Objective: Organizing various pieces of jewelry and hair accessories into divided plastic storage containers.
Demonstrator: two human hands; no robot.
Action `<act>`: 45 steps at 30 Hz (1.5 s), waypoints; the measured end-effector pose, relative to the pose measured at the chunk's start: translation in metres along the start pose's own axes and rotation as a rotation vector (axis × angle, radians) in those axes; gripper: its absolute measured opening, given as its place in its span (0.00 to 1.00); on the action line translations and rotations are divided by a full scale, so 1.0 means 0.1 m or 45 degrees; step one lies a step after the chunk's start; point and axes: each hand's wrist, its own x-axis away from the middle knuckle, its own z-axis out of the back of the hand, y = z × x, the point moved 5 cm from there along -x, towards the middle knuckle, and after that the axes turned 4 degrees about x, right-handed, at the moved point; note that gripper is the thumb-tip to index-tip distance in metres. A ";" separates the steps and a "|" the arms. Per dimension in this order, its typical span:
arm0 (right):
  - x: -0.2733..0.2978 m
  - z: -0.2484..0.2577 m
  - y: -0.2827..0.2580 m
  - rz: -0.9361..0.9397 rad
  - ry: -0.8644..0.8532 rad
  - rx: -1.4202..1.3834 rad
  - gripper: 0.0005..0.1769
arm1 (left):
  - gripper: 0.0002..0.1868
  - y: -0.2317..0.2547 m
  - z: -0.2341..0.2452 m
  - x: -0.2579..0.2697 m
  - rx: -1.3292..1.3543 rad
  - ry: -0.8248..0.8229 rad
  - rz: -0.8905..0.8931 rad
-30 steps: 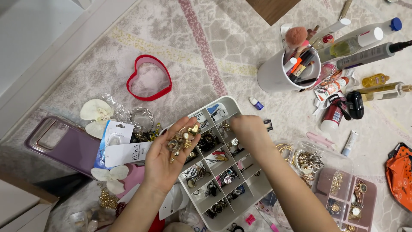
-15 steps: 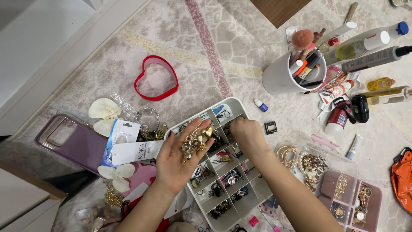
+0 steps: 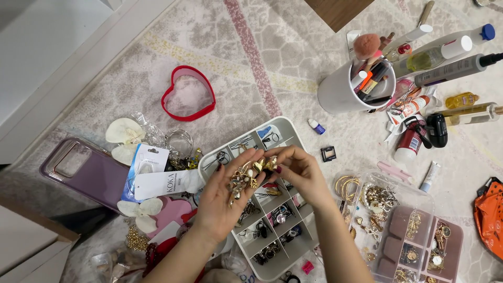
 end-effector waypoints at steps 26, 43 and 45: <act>2.70 1.54 0.14 -0.176 1.088 0.074 0.10 | 0.32 -0.79 0.16 0.32 -0.124 0.111 0.522; 4.87 3.22 1.27 -1.127 1.322 0.530 0.18 | 0.32 -0.62 0.47 0.35 -0.645 0.386 0.342; 4.70 3.10 0.87 -0.997 1.566 1.137 0.15 | 0.32 -0.60 0.45 0.35 -0.429 0.295 0.304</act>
